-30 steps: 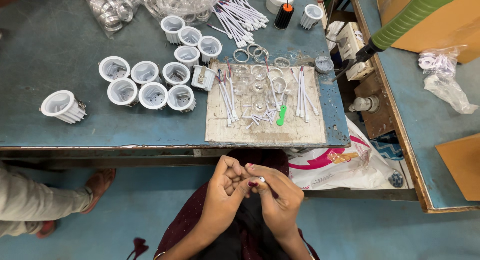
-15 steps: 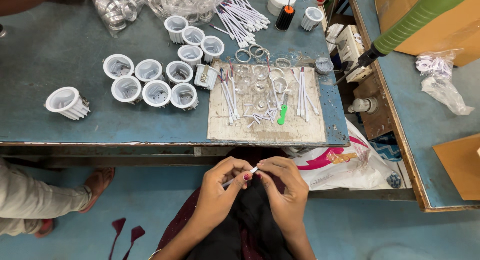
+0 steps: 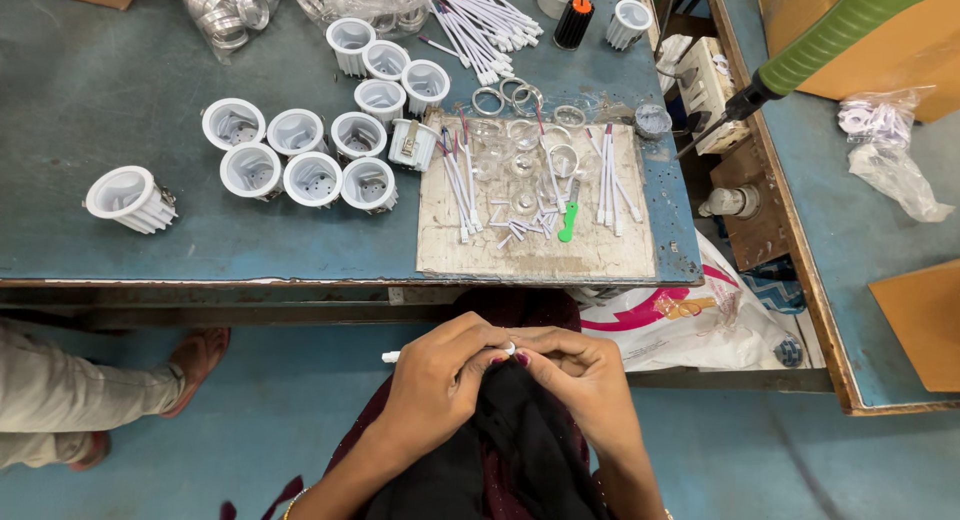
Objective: The person repeatedly strips the outer insulation from white plastic tubes using a green utility knife. They hold each tube, cut along its length, and peel away the sheath to expose the inner colored wires. The person places the finished tubes on the workbench.
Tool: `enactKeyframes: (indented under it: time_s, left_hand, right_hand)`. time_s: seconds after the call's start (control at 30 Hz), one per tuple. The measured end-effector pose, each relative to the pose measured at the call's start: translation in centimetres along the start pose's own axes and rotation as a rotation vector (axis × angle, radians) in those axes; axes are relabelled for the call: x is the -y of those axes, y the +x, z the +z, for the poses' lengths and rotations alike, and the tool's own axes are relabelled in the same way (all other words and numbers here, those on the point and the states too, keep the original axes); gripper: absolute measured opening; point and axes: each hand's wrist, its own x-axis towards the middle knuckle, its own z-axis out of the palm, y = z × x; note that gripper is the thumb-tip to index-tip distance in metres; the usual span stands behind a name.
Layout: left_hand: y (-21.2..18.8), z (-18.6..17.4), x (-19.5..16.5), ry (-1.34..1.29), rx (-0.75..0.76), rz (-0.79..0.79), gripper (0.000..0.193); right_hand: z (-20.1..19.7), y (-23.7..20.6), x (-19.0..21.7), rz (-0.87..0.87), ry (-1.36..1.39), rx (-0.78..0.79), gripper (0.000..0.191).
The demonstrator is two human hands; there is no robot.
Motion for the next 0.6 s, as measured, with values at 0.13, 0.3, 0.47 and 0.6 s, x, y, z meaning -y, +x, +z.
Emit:
enactKeyframes:
  time_s: [0.13, 0.3, 0.47, 0.6]
  left_hand:
    - [0.4, -0.3, 0.1, 0.099, 0.036, 0.031, 0.018]
    - [0.8, 0.1, 0.5, 0.16, 0.042, 0.064, 0.017]
    - [0.9, 0.7, 1.2, 0.156, 0.07, 0.033, 0.016]
    - [0.9, 1.3, 1.4, 0.091, 0.078, -0.047, 0.009]
  right_hand:
    - [-0.4, 0.5, -0.2, 0.026, -0.055, 0.025, 0.019]
    - [-0.4, 1.0, -0.6, 0.125, -0.091, -0.014, 0.022]
    - [0.0, 1.0, -1.6, 0.052, -0.139, -0.09, 0.018]
    - [-0.2, 1.1, -2.5, 0.02, -0.101, -0.111, 0.014]
